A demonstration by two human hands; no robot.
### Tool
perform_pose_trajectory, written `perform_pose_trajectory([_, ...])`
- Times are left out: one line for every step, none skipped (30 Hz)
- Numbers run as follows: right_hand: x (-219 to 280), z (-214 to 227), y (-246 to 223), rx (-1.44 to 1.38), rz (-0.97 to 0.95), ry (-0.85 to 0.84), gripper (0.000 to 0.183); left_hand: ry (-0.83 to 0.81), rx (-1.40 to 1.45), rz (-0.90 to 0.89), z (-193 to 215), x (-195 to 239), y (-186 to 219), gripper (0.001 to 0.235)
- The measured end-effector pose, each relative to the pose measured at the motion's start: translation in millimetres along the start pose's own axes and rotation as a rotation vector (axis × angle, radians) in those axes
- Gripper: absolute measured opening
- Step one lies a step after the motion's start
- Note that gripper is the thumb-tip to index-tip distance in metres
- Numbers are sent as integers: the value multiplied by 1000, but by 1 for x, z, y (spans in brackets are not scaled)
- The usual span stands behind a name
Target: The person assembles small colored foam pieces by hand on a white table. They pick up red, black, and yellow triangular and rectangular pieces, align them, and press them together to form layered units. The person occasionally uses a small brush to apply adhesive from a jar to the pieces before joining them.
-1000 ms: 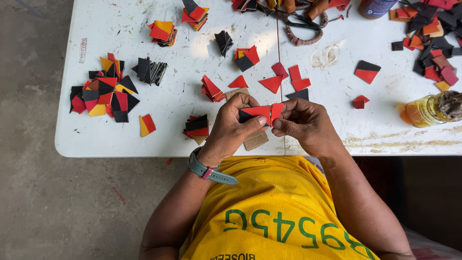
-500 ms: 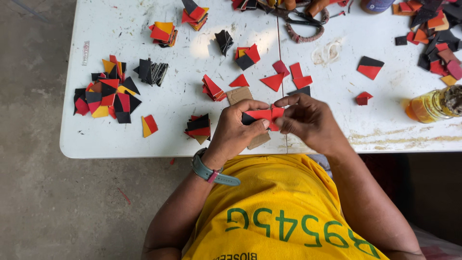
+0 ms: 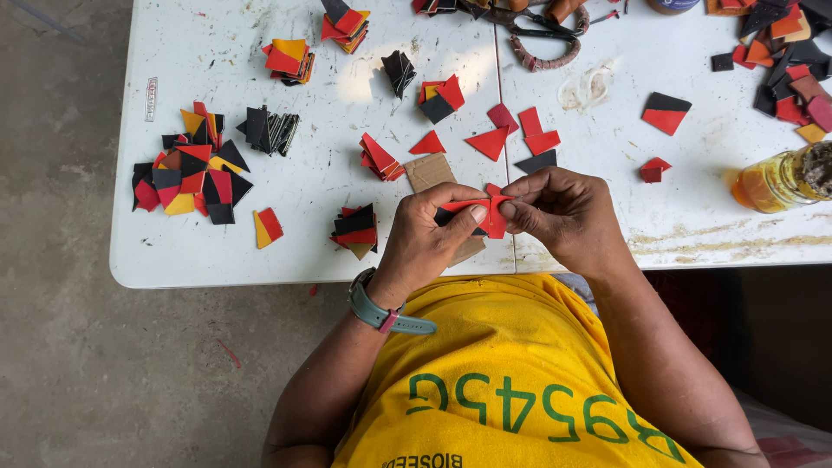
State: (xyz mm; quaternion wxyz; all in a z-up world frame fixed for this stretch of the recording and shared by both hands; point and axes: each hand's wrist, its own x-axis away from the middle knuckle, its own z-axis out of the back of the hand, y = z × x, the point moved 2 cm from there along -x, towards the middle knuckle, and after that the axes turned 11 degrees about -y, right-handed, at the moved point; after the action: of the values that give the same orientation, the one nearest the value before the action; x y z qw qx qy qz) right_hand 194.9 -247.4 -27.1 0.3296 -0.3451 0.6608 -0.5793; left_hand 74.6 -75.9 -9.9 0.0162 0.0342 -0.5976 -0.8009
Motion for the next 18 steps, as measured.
perform_pose_trajectory([0, 0, 0, 10, -5, 5, 15, 10, -14, -32, 0, 0, 0, 25])
perform_pose_trajectory([-1, 0, -1, 2, 2, 6, 15, 19, -29, -64, -1, 0, 1, 25])
perform_pose_trajectory([-1, -1, -1, -6, 8, 7, 15, 23, -8, -58, -2, 0, 0, 25])
perform_pose_trajectory([-1, -2, -1, -15, 13, 7, 15, 27, 14, -53, -3, 0, -1, 24])
perform_pose_trajectory([-1, -2, -1, -15, 6, 13, 15, 32, 35, -48, -4, 0, -1, 24])
perform_pose_trajectory([-2, -3, -1, -14, -1, 19, 15, 43, 6, -61, -3, 0, -1, 24])
perform_pose_trajectory([-1, -3, -1, -14, -9, 25, 15, 54, -21, -74, -4, 0, -1, 23])
perform_pose_trajectory([0, -3, -1, -12, -3, 22, 15, 65, -48, -86, -3, 1, -1, 23])
perform_pose_trajectory([0, -2, -2, -9, 4, 18, 15, 67, -66, -85, -3, 1, -1, 22])
perform_pose_trajectory([0, -2, -2, -6, 10, 14, 14, 69, -83, -83, -3, 1, 0, 22])
perform_pose_trajectory([1, -1, -2, 3, 9, 13, 14, 71, -100, -82, -2, 1, 2, 21])
perform_pose_trajectory([1, -1, -2, 13, 7, 11, 14, 74, -106, -92, -3, 1, 5, 20])
perform_pose_trajectory([1, -2, -2, 23, 8, 9, 13, 78, -114, -103, -2, 1, 8, 20])
perform_pose_trajectory([1, -4, -1, 34, 10, 19, 13, 81, -122, -114, -2, 1, 10, 19])
perform_pose_trajectory([1, -6, 1, 44, 11, 28, 13, 89, -94, -37, -4, 1, 11, 18])
perform_pose_trajectory([1, -8, 3, 55, 12, 37, 13, 95, -66, 41, -6, 2, 11, 17])
perform_pose_trajectory([1, -12, 5, 111, 45, 53, 13, 101, -38, 119, -8, 1, 10, 17])
perform_pose_trajectory([1, -17, 7, 166, 78, 69, 13, 106, -108, 111, -8, 0, 11, 16])
